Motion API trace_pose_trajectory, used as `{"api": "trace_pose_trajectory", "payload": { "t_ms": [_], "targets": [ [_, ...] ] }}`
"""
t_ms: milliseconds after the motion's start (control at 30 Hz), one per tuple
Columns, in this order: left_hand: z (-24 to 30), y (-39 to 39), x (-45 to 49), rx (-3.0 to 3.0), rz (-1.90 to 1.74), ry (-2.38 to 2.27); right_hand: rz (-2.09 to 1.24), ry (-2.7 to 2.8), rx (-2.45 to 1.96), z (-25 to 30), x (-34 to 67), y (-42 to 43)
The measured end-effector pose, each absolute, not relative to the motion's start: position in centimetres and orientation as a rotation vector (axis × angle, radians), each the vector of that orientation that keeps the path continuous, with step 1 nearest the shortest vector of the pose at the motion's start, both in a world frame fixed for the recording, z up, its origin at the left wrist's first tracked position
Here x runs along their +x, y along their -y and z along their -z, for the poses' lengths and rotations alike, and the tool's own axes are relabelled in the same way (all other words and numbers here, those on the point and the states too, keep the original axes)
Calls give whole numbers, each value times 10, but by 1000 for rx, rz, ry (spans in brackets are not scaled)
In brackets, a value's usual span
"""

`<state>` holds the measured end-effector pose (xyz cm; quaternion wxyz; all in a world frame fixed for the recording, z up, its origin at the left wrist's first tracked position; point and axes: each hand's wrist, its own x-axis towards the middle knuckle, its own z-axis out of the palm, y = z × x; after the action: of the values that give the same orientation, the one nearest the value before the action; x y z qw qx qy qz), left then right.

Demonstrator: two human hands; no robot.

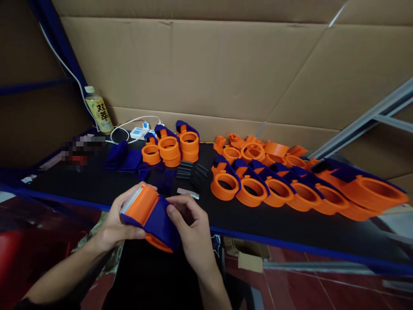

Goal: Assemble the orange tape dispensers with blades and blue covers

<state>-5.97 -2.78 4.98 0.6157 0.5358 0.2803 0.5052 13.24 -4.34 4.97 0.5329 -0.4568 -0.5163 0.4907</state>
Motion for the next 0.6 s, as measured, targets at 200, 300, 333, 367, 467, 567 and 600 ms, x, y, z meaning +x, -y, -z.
{"api": "trace_pose_trajectory", "payload": {
  "t_ms": [200,300,333,367,467,567,600],
  "targets": [
    [-39,19,-62,1468,-1167,-590,-1270,1148,-1047,-47,136,48],
    [-41,19,-63,1532,-1140,-563,-1286,1130,-1044,-47,135,50],
    [-43,20,-63,1545,-1139,-554,-1294,1130,-1041,-48,135,51],
    [-44,20,-63,1544,-1146,-552,-1300,1130,-1038,-48,135,51],
    [-47,21,-63,1550,-1131,-540,-1311,1117,-1013,-50,135,52],
    [-51,20,-63,1561,-1117,-553,-1355,1109,-984,-50,137,52],
    [-52,20,-63,1561,-1107,-560,-1375,1113,-982,-50,137,51]
  ]
}}
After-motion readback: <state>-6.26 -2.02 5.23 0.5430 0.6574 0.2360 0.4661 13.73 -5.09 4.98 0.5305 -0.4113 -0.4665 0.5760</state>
